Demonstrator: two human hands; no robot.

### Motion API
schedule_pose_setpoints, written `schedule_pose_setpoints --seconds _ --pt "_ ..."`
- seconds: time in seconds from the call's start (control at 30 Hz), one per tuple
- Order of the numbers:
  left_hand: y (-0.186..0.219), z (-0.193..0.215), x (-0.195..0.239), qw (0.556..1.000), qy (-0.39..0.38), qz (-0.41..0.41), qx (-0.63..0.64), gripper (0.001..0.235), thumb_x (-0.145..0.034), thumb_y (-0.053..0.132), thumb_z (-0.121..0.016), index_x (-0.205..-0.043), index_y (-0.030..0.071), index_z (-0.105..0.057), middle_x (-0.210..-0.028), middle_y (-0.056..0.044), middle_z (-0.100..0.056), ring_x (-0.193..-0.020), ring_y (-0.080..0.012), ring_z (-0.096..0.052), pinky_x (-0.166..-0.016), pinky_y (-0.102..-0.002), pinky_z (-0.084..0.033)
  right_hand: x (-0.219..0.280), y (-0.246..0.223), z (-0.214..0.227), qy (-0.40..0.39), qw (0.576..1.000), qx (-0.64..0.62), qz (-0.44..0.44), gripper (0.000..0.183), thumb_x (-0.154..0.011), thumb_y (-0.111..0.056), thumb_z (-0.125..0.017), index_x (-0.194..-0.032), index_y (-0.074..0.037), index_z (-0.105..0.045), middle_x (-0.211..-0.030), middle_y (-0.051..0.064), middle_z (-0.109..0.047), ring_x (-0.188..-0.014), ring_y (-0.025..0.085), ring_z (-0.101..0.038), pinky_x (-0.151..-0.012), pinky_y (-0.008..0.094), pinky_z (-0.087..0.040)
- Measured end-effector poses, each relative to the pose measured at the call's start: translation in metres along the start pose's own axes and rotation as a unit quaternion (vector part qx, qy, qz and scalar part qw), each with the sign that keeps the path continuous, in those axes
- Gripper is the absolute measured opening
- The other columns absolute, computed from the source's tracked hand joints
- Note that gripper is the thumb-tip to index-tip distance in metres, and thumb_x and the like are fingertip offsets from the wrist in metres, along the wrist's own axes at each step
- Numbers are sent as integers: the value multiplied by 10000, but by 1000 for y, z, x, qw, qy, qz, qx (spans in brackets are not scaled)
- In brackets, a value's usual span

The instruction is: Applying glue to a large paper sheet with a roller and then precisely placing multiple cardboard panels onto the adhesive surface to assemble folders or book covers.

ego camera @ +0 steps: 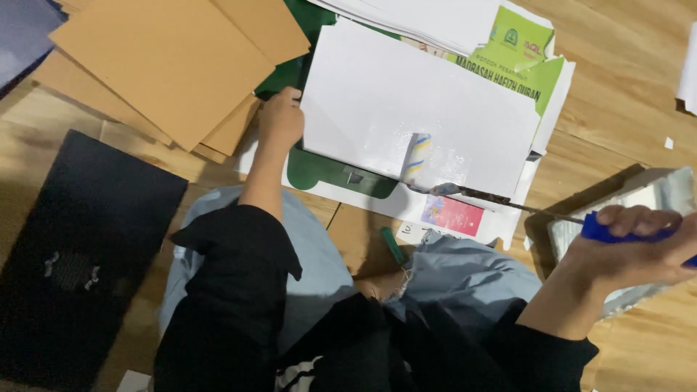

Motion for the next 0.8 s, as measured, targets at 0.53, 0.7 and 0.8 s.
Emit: schedule_pose_setpoints --seconds 0.53,0.7,0.8 --pt "7 102 31 812 394 -258 345 235 -965 142 -368 -1018 72 -586 -841 -100 -647 -785 -197 -640 -714 -297 -581 95 14 -131 -69 979 -167 -95 179 -885 -286 -688 -837 -145 -588 -562 0 -500 -442 96 -442 -382 239 -361" --pt "12 93 23 829 363 -239 351 250 -952 165 -359 -1003 92 -593 -829 -90 -635 -761 -184 -648 -709 -297 -589 87 25 -142 -92 985 -125 -71 197 -855 -281 -720 -807 -156 -575 -563 0 -483 -454 113 -466 -409 252 -408" --pt "9 71 1 907 295 -195 227 174 -915 172 -434 -984 124 -587 -789 -90 -653 -716 -245 -625 -650 -358 -506 87 38 -150 -101 982 -134 -82 126 -892 -230 -694 -881 -166 -586 -573 4 -469 -466 132 -463 -432 285 -419"
Point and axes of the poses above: each hand's wrist, its own x-axis away from the middle knuckle, its own z-axis out of the back of the hand, y = z × x, the point moved 10 cm from there along -x, towards the middle knuckle
